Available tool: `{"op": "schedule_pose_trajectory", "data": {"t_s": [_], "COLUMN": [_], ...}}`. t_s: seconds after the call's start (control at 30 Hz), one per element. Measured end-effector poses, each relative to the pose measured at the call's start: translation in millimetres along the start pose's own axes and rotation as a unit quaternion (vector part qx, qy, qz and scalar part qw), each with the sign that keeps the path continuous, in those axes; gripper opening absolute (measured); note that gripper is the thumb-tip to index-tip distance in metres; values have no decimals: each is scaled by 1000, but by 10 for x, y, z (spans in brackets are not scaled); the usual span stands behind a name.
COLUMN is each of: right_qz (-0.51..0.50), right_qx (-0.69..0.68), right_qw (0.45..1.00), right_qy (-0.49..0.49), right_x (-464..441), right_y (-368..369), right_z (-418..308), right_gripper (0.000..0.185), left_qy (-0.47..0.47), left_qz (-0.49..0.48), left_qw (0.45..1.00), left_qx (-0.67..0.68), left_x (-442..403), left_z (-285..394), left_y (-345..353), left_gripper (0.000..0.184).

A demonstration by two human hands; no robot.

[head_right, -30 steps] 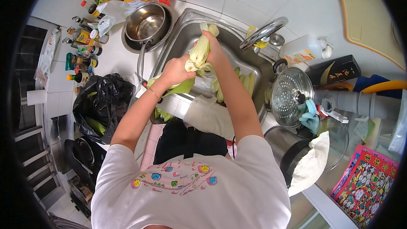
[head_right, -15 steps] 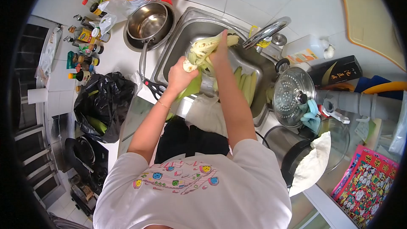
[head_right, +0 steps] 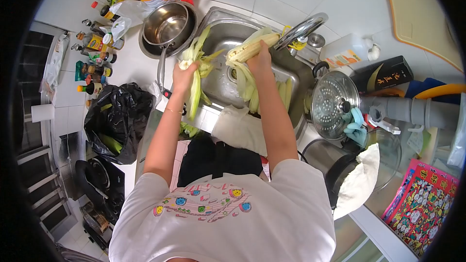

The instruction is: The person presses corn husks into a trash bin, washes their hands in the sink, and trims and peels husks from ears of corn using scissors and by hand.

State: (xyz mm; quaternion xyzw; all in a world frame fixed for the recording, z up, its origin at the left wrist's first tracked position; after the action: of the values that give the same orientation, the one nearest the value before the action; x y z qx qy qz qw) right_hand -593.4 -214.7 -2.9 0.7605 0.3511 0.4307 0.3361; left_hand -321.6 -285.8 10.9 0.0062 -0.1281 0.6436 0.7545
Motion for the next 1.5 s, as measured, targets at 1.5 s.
{"op": "schedule_pose_trajectory", "data": {"t_s": [1.5], "right_qz": [56], "right_qx": [-53], "right_qw": [993], "right_qy": [89], "right_x": [364], "right_y": [-265], "right_z": [967], "right_gripper": [44], "left_qy": [-136], "left_qz": [25], "left_qw": [893], "left_qx": [429], "left_x": [650], "left_z": [360], "left_y": [722], "left_gripper": [35]}}
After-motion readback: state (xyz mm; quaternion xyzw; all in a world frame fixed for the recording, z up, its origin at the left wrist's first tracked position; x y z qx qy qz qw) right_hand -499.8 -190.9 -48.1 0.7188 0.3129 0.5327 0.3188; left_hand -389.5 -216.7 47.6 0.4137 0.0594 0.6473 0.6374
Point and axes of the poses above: each hand's wrist, its own x-axis away from the middle knuckle, its own y-axis out of the palm, z = x × y, the point moved 6 cm from there along -x, towards the middle knuckle, and after that the axes turned 1 degree about y, right-handed, at the moved point
